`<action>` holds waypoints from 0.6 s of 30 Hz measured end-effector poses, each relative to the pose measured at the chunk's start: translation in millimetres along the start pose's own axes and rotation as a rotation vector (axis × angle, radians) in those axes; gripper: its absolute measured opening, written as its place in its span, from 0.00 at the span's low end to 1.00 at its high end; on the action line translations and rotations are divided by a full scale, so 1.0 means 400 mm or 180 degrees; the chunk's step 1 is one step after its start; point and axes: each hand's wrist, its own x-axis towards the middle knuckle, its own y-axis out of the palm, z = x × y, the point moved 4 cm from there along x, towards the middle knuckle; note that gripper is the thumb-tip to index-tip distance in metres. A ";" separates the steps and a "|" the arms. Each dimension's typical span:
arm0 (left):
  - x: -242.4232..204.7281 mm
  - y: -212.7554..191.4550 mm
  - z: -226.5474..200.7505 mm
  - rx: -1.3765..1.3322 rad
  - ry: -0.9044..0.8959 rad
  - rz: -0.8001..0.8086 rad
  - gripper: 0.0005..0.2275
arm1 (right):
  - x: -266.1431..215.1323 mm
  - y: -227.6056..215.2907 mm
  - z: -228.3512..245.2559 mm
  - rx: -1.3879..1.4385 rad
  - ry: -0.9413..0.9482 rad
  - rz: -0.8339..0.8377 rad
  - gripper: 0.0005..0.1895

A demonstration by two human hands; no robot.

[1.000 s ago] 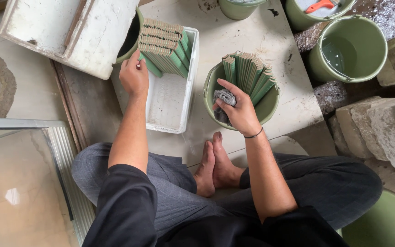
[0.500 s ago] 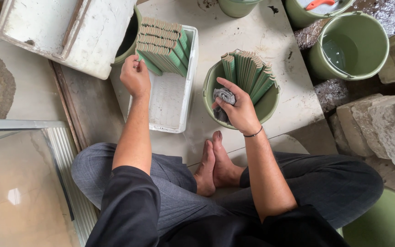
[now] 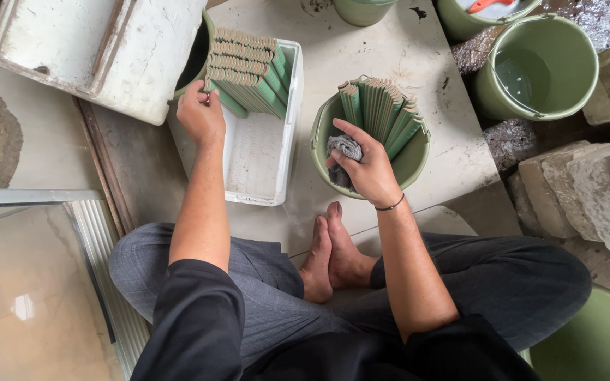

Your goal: The person sits cross-legged on the floor and repeatedly wipes individual light-colored wooden sticks with a gray cloth. They pick up each stick from a green bucket, wipe it, and place it into a white container. The process is repetitive and continues throughout the video.

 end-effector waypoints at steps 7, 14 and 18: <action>-0.019 -0.040 -0.071 -0.0021 -0.0212 0.0022 0.24 | 0.009 -0.031 0.000 0.0055 0.0018 -0.0190 0.29; -0.212 0.017 -0.453 -0.0423 0.1080 0.1744 0.11 | -0.005 -0.273 -0.015 0.2306 -0.0167 -0.2416 0.33; -0.315 0.060 -0.648 0.0828 0.1375 0.3540 0.28 | -0.021 -0.280 -0.003 0.2503 -0.0123 -0.2649 0.35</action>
